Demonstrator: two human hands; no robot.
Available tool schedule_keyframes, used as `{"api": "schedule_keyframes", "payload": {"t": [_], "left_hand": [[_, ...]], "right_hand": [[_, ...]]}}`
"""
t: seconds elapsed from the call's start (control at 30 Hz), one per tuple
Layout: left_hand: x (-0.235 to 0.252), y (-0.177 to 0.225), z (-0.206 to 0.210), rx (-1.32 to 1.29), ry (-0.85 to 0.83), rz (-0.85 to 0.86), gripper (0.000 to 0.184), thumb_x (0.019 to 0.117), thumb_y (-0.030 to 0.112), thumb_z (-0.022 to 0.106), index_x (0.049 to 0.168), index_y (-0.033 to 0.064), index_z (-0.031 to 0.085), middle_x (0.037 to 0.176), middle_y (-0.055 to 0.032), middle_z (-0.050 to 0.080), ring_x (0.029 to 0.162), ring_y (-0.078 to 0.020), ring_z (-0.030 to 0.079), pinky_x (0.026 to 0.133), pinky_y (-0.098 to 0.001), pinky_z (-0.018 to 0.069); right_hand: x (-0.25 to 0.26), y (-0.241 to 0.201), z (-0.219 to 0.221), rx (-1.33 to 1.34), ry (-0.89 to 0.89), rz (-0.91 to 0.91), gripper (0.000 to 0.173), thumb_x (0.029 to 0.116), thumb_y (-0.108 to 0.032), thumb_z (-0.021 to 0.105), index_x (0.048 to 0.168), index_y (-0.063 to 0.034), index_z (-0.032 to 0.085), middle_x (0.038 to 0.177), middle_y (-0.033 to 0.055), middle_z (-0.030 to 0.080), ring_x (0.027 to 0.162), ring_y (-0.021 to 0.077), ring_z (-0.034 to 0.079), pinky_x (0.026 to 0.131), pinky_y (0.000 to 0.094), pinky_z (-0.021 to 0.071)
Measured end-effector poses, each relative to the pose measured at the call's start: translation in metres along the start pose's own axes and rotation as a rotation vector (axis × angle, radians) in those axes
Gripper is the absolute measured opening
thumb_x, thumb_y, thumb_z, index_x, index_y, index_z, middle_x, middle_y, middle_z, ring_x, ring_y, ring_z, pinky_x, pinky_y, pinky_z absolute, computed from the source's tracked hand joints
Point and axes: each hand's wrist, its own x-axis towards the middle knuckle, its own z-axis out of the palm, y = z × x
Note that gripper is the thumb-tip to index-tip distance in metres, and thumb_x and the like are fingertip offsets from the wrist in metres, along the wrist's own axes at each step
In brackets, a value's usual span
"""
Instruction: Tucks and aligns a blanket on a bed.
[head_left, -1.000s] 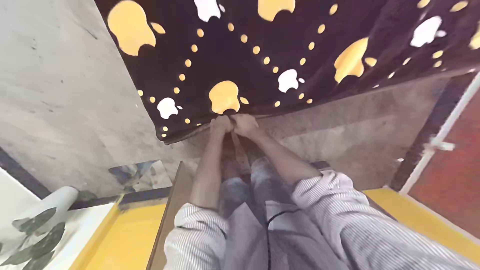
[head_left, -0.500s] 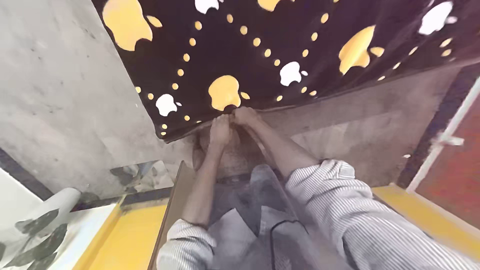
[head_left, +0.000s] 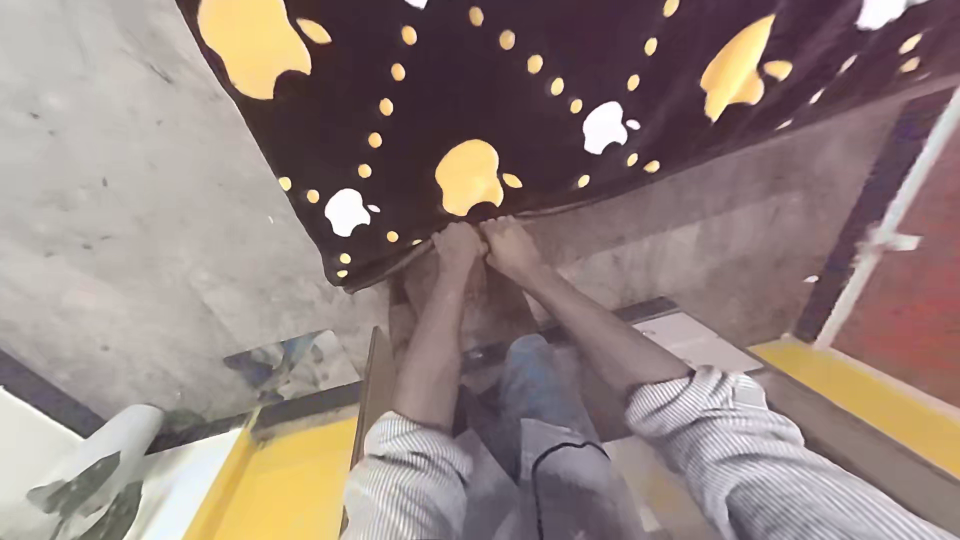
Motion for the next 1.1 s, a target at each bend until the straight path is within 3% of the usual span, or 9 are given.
{"api": "schedule_keyframes", "payload": {"t": [0.1,0.3,0.47,0.57,0.67,0.8,0.9,1.0,1.1], "left_hand": [[0.002,-0.028,0.014,-0.029,0.066,0.17,0.049,0.096,0.039,0.067,0.131,0.0048,0.064,0.132,-0.0204,0.065,0.124,-0.0383,0.061,0.104,-0.0622,0.0448],[-0.027,-0.102,0.104,-0.058,0.483,0.172,0.07,0.1025,0.035,0.053,0.162,0.0081,0.028,0.17,-0.0088,0.027,0.159,-0.0275,0.016,0.129,-0.0535,0.0082],[-0.011,-0.105,0.081,0.045,0.435,0.076,0.07,0.0987,0.043,0.06,0.158,0.0127,0.038,0.164,-0.0074,0.038,0.153,-0.0303,0.031,0.127,-0.0536,0.0147],[-0.001,-0.094,0.058,0.11,0.344,0.008,0.06,0.09,0.041,0.071,0.14,0.0099,0.057,0.143,-0.0115,0.058,0.134,-0.0326,0.052,0.119,-0.0539,0.031],[-0.004,-0.083,0.036,0.13,0.253,0.01,0.047,0.0899,0.033,0.07,0.127,0.0041,0.065,0.13,-0.017,0.064,0.119,-0.0356,0.061,0.104,-0.0573,0.042],[-0.015,-0.11,0.032,-0.017,0.255,0.145,0.053,0.0941,0.036,0.068,0.139,0.0084,0.059,0.141,-0.0143,0.06,0.13,-0.0342,0.056,0.112,-0.0559,0.0387],[-0.023,-0.143,0.085,-0.056,0.499,0.16,0.06,0.1031,0.033,0.054,0.157,0.0098,0.041,0.162,-0.0086,0.042,0.153,-0.03,0.033,0.127,-0.0496,0.0206],[-0.041,-0.177,0.127,-0.163,0.578,0.022,0.077,0.1001,0.05,0.055,0.162,0.0114,0.03,0.169,-0.0093,0.029,0.157,-0.0375,0.019,0.127,-0.0578,0.0148],[-0.032,-0.192,0.127,-0.111,0.642,-0.004,0.079,0.0991,0.057,0.052,0.162,0.0152,0.032,0.168,-0.0065,0.031,0.156,-0.0386,0.021,0.126,-0.0596,0.014]], "right_hand": [[0.02,0.011,-0.003,-0.034,-0.209,0.068,0.047,0.089,-0.016,0.069,0.135,-0.0107,0.063,0.131,0.0147,0.067,0.125,0.0352,0.06,0.112,0.0566,0.0402],[0.057,-0.036,-0.054,-0.043,-0.551,0.388,0.03,0.0957,-0.024,0.065,0.11,0.0025,0.069,0.117,0.029,0.067,0.109,0.0497,0.065,0.084,0.0724,0.0506],[0.009,-0.043,-0.01,-0.124,-0.18,0.187,0.041,0.0953,-0.003,0.063,0.135,0.003,0.059,0.135,0.0244,0.061,0.13,0.0439,0.054,0.112,0.0578,0.0422],[-0.003,-0.053,0.002,-0.068,-0.112,-0.05,0.053,0.0966,0.001,0.059,0.149,-0.0053,0.051,0.148,0.0156,0.056,0.142,0.0364,0.048,0.119,0.0518,0.0381],[0.01,-0.066,0.019,-0.035,-0.076,-0.259,0.048,0.0981,0.003,0.056,0.146,-0.0041,0.054,0.146,0.0132,0.059,0.138,0.0323,0.053,0.122,0.0502,0.032],[0.028,-0.079,0.022,-0.048,-0.237,-0.123,0.057,0.0941,-0.003,0.063,0.149,-0.0087,0.051,0.145,0.0143,0.058,0.137,0.0347,0.052,0.124,0.0534,0.0268],[0.047,-0.091,0.015,-0.083,-0.307,0.003,0.044,0.0946,-0.008,0.06,0.138,-0.0139,0.062,0.132,0.013,0.067,0.125,0.035,0.061,0.116,0.0607,0.0327],[0.055,-0.131,-0.012,-0.089,-0.488,0.171,0.025,0.0988,-0.016,0.059,0.116,-0.0036,0.072,0.117,0.0214,0.07,0.113,0.0417,0.065,0.107,0.07,0.0349],[0.057,-0.141,-0.008,-0.154,-0.483,0.182,0.028,0.0989,-0.015,0.058,0.121,-0.002,0.069,0.121,0.0207,0.069,0.116,0.04,0.064,0.107,0.0651,0.0371]]}}
